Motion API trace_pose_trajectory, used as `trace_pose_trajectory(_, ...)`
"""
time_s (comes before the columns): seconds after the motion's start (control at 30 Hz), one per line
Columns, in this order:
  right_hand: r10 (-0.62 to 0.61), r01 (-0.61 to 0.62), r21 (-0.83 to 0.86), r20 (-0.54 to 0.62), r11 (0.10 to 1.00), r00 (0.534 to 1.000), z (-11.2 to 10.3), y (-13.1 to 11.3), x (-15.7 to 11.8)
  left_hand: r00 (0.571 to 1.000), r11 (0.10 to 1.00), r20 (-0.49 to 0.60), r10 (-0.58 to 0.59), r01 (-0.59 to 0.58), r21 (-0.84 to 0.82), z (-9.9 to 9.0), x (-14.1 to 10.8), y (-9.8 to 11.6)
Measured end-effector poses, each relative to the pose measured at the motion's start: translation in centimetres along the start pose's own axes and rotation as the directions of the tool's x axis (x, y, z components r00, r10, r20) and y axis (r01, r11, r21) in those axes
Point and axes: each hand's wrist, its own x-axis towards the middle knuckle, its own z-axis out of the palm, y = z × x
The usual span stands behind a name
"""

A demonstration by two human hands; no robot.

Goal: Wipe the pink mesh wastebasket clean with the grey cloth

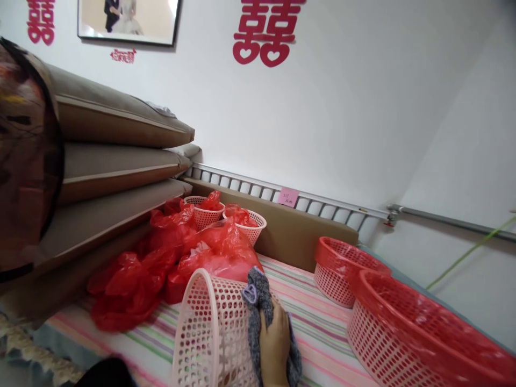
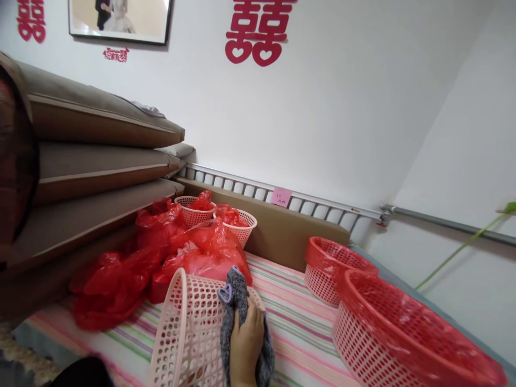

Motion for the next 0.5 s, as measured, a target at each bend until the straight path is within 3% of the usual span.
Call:
trace_pose_trajectory(0.07,-0.011,0.011,0.007,0.001,1.0,1.0,-0.1,0.4,-0.3,1.0,0.994,-0.012,-0.02,0.018,-0.112,-1.7,-1.2,1.2)
trace_pose_trajectory(0.13,-0.025,0.025,0.016,0.006,1.0,1.0,-0.2,0.9,-0.7,0.994,0.911,-0.017,-0.112,0.096,-0.402,-5.0,-3.0,2.4)
trace_pose_trajectory(0.23,-0.036,0.036,0.027,0.008,0.999,0.999,-0.4,1.6,-1.5,0.973,0.828,0.187,-0.132,0.212,-0.519,-11.1,-5.6,2.8)
trace_pose_trajectory(0.3,-0.032,0.032,0.031,-0.002,0.999,0.999,-0.6,2.1,-2.1,0.918,0.688,0.224,-0.327,0.394,-0.609,-13.9,-6.6,2.3)
trace_pose_trajectory(0.4,-0.019,0.02,0.031,-0.023,0.999,1.0,-0.8,2.7,-3.1,0.879,0.662,0.293,-0.377,0.477,-0.578,-15.1,-7.3,2.2)
trace_pose_trajectory(0.5,-0.009,0.01,0.03,-0.035,1.0,0.999,-0.8,3.2,-3.8,0.903,0.682,0.308,-0.298,0.427,-0.593,-15.0,-8.1,3.9)
